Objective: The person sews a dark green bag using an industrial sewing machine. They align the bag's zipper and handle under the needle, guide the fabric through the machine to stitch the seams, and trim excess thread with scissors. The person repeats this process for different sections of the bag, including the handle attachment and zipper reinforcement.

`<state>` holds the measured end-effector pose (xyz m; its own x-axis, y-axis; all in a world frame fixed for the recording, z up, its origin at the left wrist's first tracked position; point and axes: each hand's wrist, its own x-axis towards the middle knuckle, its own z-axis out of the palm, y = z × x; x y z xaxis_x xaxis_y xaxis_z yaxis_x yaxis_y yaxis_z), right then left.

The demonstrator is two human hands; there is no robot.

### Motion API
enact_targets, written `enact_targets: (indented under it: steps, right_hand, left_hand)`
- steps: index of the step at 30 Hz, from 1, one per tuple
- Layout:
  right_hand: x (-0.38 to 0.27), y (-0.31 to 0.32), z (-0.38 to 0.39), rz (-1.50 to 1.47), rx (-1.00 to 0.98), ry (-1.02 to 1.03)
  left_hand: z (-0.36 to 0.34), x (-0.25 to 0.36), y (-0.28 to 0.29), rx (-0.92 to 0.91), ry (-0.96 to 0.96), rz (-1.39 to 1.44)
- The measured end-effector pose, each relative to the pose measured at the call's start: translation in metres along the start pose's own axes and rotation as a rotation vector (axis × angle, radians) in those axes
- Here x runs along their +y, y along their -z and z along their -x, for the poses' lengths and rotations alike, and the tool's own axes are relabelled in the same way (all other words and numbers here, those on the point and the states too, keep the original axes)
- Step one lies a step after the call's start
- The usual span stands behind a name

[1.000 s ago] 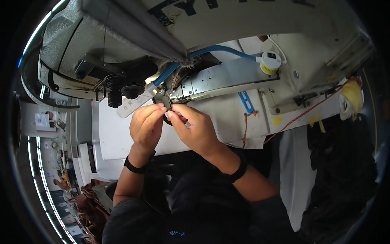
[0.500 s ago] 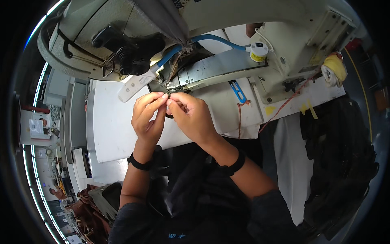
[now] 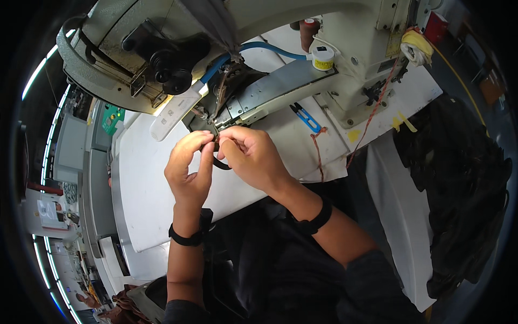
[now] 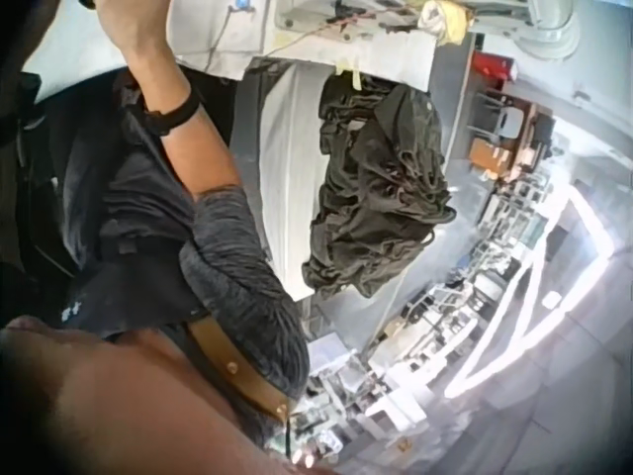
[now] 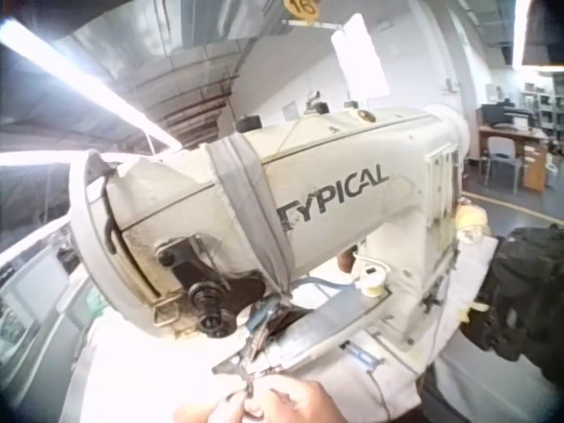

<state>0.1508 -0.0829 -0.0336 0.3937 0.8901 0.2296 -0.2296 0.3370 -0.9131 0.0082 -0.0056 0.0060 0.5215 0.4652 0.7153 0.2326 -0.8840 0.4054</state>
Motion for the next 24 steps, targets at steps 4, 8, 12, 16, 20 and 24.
enact_targets:
  steps: [4, 8, 12, 16, 20, 24]
  right_hand:
    - [-0.004, -0.002, 0.0, 0.163, 0.02, 0.05]
    - [-0.003, -0.008, 0.001, 0.225, 0.067, 0.184]
    - [-0.008, -0.002, 0.003, 0.193, 0.012, 0.007]
    - [-0.01, -0.011, 0.003, 0.096, 0.054, 0.003]
    - [-0.006, -0.012, -0.002, 0.085, 0.096, 0.021]
    - [0.008, -0.015, -0.009, 0.008, 0.12, 0.04]
  left_hand:
    - [-0.017, 0.002, 0.013, -0.111, -0.051, -0.066]
    - [-0.033, 0.014, 0.024, -0.287, -0.097, -0.237]
    - [-0.039, 0.023, 0.023, -0.347, -0.021, -0.278]
    - [-0.034, 0.018, 0.018, -0.273, 0.092, -0.221]
    - [-0.026, 0.021, 0.013, -0.236, 0.109, -0.179]
    - [-0.028, 0.019, 0.016, -0.239, 0.11, -0.135]
